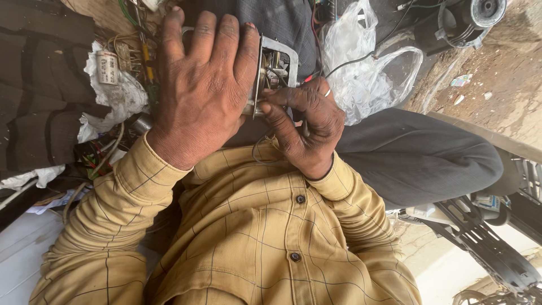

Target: The person sits on the ground repairing an electric motor. They hold the motor housing, use a hammer to tap components, manipulate wires and terminals by hand, and use a screwdriver to work on the motor's internal parts while turning the unit over.

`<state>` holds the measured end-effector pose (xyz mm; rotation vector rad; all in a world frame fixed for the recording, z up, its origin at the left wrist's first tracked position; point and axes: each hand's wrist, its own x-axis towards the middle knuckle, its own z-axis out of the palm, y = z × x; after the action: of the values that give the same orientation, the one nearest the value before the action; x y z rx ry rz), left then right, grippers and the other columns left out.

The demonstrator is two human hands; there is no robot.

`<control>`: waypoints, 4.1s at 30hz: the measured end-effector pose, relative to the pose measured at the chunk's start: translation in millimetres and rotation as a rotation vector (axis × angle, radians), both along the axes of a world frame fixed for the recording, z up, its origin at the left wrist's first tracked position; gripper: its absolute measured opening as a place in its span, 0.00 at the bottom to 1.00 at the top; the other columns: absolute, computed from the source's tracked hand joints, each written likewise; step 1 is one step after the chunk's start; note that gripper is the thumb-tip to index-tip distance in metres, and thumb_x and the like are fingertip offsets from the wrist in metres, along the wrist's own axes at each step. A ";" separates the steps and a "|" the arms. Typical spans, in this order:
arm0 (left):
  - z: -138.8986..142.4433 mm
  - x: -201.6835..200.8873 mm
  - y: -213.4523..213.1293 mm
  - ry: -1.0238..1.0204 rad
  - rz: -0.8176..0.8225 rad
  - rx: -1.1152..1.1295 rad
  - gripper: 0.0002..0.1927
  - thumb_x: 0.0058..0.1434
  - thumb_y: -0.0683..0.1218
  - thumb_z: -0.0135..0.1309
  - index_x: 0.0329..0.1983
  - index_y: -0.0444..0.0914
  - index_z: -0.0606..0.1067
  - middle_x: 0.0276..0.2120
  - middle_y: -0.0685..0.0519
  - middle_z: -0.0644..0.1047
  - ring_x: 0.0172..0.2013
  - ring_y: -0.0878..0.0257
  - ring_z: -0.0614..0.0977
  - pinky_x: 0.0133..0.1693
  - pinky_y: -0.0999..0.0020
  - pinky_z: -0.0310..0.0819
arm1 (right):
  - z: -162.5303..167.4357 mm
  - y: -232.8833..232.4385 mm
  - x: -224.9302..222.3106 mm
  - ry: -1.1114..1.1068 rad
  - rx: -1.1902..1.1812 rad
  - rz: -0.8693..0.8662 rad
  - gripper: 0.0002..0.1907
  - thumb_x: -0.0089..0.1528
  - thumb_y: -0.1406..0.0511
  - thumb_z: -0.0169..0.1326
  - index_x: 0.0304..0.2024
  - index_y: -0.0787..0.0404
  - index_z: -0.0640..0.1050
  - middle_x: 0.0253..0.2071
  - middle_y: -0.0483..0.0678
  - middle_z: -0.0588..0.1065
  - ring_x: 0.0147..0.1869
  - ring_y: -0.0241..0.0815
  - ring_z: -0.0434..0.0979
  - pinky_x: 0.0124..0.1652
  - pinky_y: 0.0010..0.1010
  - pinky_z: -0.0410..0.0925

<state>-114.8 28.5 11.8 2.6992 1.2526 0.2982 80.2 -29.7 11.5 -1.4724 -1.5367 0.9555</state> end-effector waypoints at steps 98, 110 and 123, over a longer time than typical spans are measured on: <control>-6.2 0.4 -5.7 0.069 0.069 0.037 0.22 0.75 0.48 0.52 0.64 0.29 0.71 0.57 0.35 0.72 0.63 0.43 0.72 0.65 0.38 0.59 | -3.0 3.3 0.7 0.023 0.015 0.135 0.08 0.65 0.70 0.66 0.47 0.62 0.83 0.59 0.51 0.70 0.62 0.41 0.74 0.57 0.28 0.72; -6.0 1.8 -8.2 0.121 0.086 0.063 0.21 0.77 0.49 0.50 0.64 0.30 0.72 0.58 0.36 0.72 0.61 0.45 0.71 0.65 0.40 0.59 | 7.9 13.6 -1.2 -0.190 0.105 0.204 0.08 0.64 0.70 0.67 0.45 0.62 0.82 0.55 0.52 0.69 0.56 0.44 0.73 0.53 0.31 0.71; 5.4 4.2 4.1 -0.021 0.038 -0.010 0.26 0.67 0.49 0.56 0.62 0.26 0.72 0.55 0.34 0.72 0.59 0.42 0.72 0.64 0.34 0.57 | 24.5 30.5 17.0 0.030 -0.009 0.258 0.17 0.55 0.73 0.66 0.46 0.65 0.79 0.57 0.56 0.67 0.59 0.46 0.72 0.56 0.37 0.70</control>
<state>-110.7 32.6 17.2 2.6593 1.2973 0.3232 97.2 0.8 35.9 -1.2798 -1.7305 1.1295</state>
